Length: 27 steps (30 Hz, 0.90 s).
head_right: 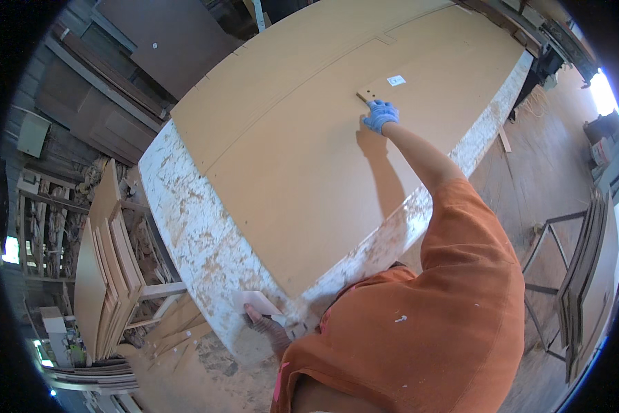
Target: The person walks through a woodworking shop, picks up small rectangular wood pieces, and applies adhesive labels to their surfaces. They then place the labeled pieces onto a larger wood panel and arrange them in a pattern.
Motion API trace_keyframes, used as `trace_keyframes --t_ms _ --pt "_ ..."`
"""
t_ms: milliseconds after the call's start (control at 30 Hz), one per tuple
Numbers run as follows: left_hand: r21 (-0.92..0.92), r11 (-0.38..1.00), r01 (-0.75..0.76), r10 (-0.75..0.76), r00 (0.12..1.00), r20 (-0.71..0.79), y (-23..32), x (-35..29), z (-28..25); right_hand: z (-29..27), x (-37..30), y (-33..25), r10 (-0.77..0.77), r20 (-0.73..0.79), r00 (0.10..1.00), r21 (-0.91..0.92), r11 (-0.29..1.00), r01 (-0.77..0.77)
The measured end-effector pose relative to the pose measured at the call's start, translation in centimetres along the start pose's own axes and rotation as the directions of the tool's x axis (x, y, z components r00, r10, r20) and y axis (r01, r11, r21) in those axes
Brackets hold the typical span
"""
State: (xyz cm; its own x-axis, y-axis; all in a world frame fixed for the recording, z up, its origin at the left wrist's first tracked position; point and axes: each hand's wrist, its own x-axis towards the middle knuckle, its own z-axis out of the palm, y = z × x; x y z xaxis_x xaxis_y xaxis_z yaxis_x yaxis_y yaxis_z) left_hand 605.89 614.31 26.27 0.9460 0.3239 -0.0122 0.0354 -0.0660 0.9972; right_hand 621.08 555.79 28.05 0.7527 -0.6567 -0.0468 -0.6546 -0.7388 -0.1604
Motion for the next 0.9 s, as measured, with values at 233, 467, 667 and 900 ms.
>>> trace_keyframes --t_ms 233,467,667,900 --pt "-0.008 0.985 0.17 -0.17 0.984 -0.049 1.5 -2.4 8.1 1.1 11.7 2.0 -0.144 -0.005 0.99 -0.14 0.98 0.142" --pt "0.062 0.968 0.242 -0.244 0.97 0.022 5.4 -2.9 10.0 3.2 4.4 5.8 -0.301 -0.285 0.91 0.077 0.939 0.335" --pt "-0.031 0.949 0.313 -0.288 0.906 0.31 5.7 -0.6 11.6 3.1 -18.1 10.1 -0.416 -0.276 0.867 0.246 0.841 0.482" --pt "-0.167 0.953 0.254 -0.125 0.829 0.546 3.9 1.4 11.5 4.8 -36.5 10.2 0.605 -0.13 0.786 0.584 0.687 -0.432"
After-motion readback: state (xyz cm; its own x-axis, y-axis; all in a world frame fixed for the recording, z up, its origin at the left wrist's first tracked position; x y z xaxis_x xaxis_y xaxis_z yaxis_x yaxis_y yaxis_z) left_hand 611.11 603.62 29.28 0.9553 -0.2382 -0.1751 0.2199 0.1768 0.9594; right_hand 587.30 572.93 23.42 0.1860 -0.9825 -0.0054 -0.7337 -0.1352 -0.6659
